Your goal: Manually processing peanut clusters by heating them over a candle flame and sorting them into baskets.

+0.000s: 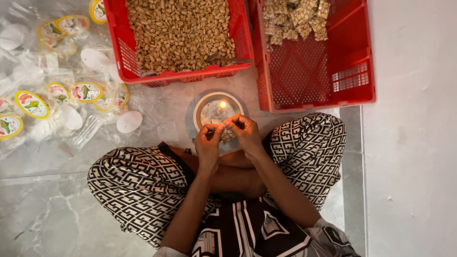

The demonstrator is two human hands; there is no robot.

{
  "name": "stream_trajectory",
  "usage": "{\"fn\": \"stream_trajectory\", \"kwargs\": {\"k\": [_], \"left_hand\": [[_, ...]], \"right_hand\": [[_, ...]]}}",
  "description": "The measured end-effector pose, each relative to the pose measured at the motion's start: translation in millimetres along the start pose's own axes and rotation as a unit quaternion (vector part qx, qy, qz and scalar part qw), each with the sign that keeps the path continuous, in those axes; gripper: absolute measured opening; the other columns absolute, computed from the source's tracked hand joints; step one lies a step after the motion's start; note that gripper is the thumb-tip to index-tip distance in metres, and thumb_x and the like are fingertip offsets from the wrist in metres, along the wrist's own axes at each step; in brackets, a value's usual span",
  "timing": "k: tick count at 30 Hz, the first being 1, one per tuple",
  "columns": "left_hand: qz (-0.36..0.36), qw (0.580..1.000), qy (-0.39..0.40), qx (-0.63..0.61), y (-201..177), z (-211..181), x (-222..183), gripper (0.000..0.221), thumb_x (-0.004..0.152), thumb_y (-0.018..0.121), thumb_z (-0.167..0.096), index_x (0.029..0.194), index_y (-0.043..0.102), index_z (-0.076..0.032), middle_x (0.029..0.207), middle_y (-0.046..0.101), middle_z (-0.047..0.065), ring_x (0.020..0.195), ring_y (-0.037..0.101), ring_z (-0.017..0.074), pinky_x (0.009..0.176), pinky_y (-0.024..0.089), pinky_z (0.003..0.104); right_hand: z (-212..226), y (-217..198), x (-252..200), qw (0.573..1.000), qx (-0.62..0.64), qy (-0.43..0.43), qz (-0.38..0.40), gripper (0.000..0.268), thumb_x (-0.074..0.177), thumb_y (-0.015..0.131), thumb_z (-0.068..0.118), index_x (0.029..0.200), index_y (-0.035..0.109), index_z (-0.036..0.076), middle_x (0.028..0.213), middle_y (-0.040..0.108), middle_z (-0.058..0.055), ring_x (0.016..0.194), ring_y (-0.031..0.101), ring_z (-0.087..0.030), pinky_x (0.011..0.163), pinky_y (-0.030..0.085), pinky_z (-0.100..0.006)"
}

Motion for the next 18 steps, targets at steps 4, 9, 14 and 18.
{"fn": "stream_trajectory", "kwargs": {"k": [4, 9, 14, 18], "left_hand": [[-0.006, 1.000, 0.012, 0.013, -4, 12, 7, 0.010, 0.087, 0.083, -0.016, 0.088, 0.076, -0.009, 0.076, 0.069, 0.004, 0.071, 0.057, 0.0080, 0.065, 0.054, 0.025], [0.002, 1.000, -0.005, -0.013, -7, 19, 8, 0.011, 0.091, 0.080, -0.017, 0.094, 0.078, -0.007, 0.081, 0.071, 0.006, 0.076, 0.059, 0.0107, 0.070, 0.054, 0.027], [0.010, 0.999, -0.037, -0.037, -6, 10, 1, 0.013, 0.093, 0.076, -0.013, 0.100, 0.077, -0.002, 0.085, 0.070, 0.008, 0.077, 0.060, 0.0111, 0.074, 0.056, 0.026], [0.006, 0.996, -0.051, -0.073, -6, 6, 0, 0.015, 0.094, 0.075, -0.012, 0.102, 0.077, 0.000, 0.087, 0.072, 0.010, 0.077, 0.064, 0.0117, 0.075, 0.060, 0.027]], "right_hand": [[-2, 0, 0, 1.000, -0.002, -0.004, -0.017, 0.009, 0.088, 0.080, 0.015, 0.082, 0.075, 0.010, 0.069, 0.065, 0.000, 0.067, 0.052, -0.005, 0.065, 0.045, -0.019], [2, 1, 2, 1.000, -0.009, 0.005, 0.004, 0.012, 0.093, 0.073, 0.017, 0.084, 0.077, 0.010, 0.068, 0.067, 0.001, 0.066, 0.056, -0.004, 0.064, 0.046, -0.017], [26, -1, -3, 0.999, -0.032, -0.008, 0.023, 0.014, 0.095, 0.069, 0.015, 0.087, 0.077, 0.007, 0.072, 0.067, -0.002, 0.070, 0.054, -0.007, 0.067, 0.046, -0.020], [15, -6, 4, 0.998, -0.064, -0.018, 0.023, 0.016, 0.095, 0.072, 0.020, 0.089, 0.078, 0.007, 0.070, 0.067, -0.004, 0.071, 0.056, -0.010, 0.067, 0.049, -0.023]]}}
Point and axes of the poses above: each hand's wrist, its own x-axis towards the middle knuckle, its own y-axis out of the palm, z = x × y, the point moved 4 cm from there along x, towards the middle knuckle
